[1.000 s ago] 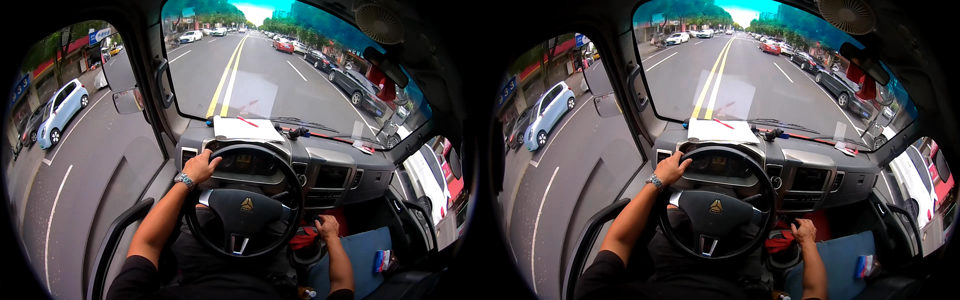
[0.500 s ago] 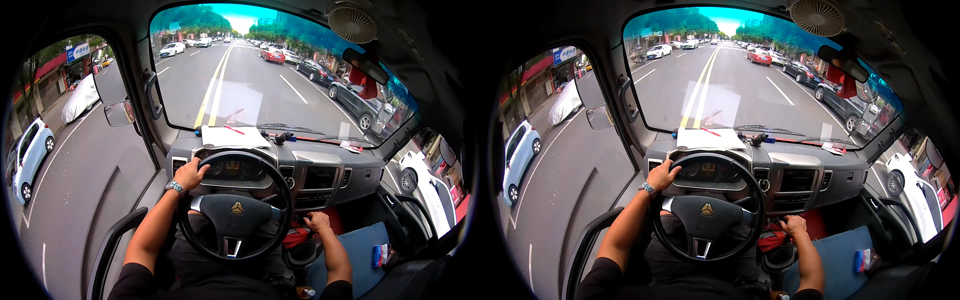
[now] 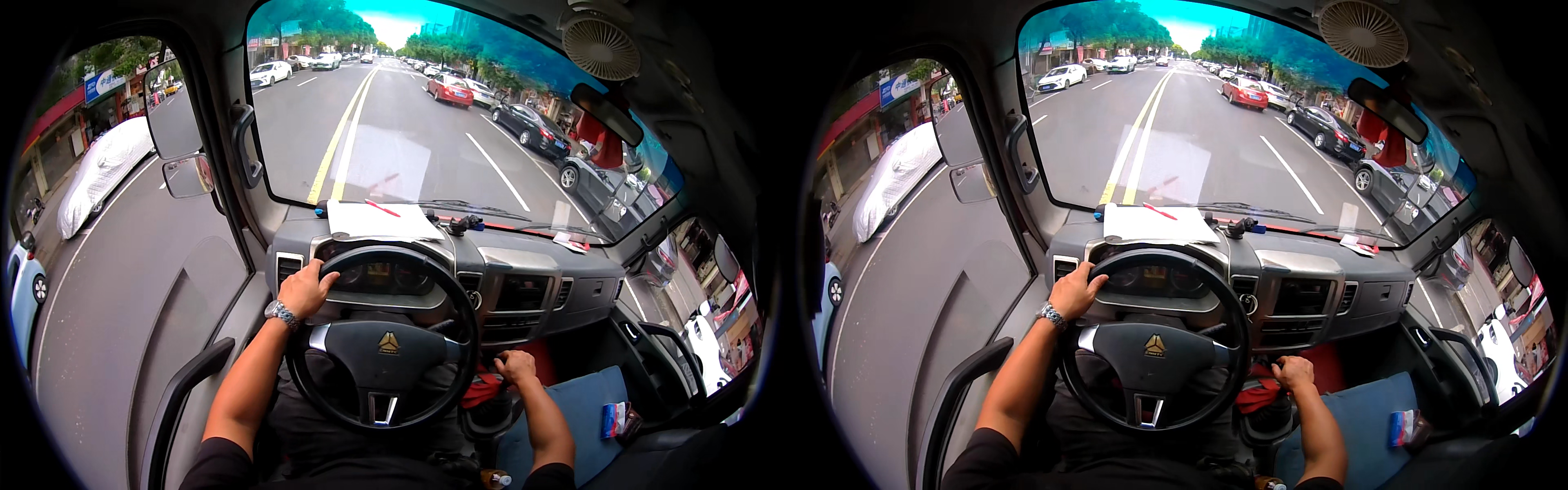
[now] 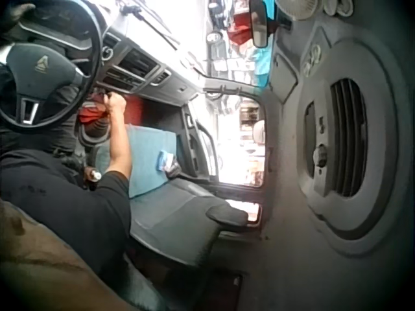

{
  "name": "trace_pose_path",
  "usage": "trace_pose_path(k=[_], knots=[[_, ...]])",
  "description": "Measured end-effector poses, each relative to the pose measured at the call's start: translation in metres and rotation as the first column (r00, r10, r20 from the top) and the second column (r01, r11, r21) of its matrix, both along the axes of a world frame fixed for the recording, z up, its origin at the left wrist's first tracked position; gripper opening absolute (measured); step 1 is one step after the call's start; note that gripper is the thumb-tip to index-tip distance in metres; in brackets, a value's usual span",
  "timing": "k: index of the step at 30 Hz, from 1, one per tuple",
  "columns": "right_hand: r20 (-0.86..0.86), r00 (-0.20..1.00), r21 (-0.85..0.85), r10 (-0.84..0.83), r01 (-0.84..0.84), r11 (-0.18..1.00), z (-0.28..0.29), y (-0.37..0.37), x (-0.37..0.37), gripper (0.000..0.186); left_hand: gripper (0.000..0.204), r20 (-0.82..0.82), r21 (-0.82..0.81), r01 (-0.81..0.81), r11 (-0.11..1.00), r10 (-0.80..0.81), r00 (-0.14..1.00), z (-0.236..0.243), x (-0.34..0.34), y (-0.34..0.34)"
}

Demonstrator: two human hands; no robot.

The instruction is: The person drives a truck through city streets, using their hands to steer the wheel and operate the gear shift while observing traffic and occasionally reaching for a clipboard on the dashboard.

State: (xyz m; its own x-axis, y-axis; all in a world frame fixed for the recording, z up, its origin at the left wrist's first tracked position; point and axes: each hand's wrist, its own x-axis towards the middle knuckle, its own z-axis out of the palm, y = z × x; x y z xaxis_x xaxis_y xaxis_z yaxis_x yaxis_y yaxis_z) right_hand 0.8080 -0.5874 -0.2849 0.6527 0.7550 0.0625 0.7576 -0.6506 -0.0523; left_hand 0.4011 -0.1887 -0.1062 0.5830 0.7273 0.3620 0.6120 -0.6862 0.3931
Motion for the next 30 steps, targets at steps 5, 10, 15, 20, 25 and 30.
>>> trace_pose_path(k=[5,10,15,20,25,30], knots=[[-0.015,1.0,0.001,0.002,-0.002,1.0,0.005,-0.001,-0.004,0.04,0.054,0.02,-0.055,-0.01,0.998,0.011,1.0,0.0,-0.007,-0.006],[0.0,1.0,-0.008,-0.006,0.006,1.0,0.0,-0.001,-0.005,0.04,0.053,0.064,-0.049,-0.067,0.997,0.07,0.995,-0.021,-0.02,-0.011],[-0.004,0.999,-0.042,-0.044,0.044,0.998,0.007,0.004,-0.004,0.04,0.049,0.133,-0.052,-0.108,0.993,0.114,0.985,-0.026,-0.025,-0.02],[0.01,1.0,0.042,-0.019,0.019,0.999,-0.004,-0.006,-0.002,0.039,0.05,0.122,-0.032,-0.117,0.993,0.12,0.985,-0.032,-0.026,-0.021],[0.018,1.0,-0.005,-0.007,0.007,1.0,0.0,-0.001,-0.007,0.039,0.05,0.095,-0.047,-0.076,0.996,0.081,0.992,-0.025,-0.021,-0.013],[0.009,0.999,0.021,-0.033,0.033,0.999,0.002,0.0,-0.006,0.041,0.05,0.049,-0.02,-0.036,0.999,0.037,0.998,-0.011,-0.011,-0.007]])
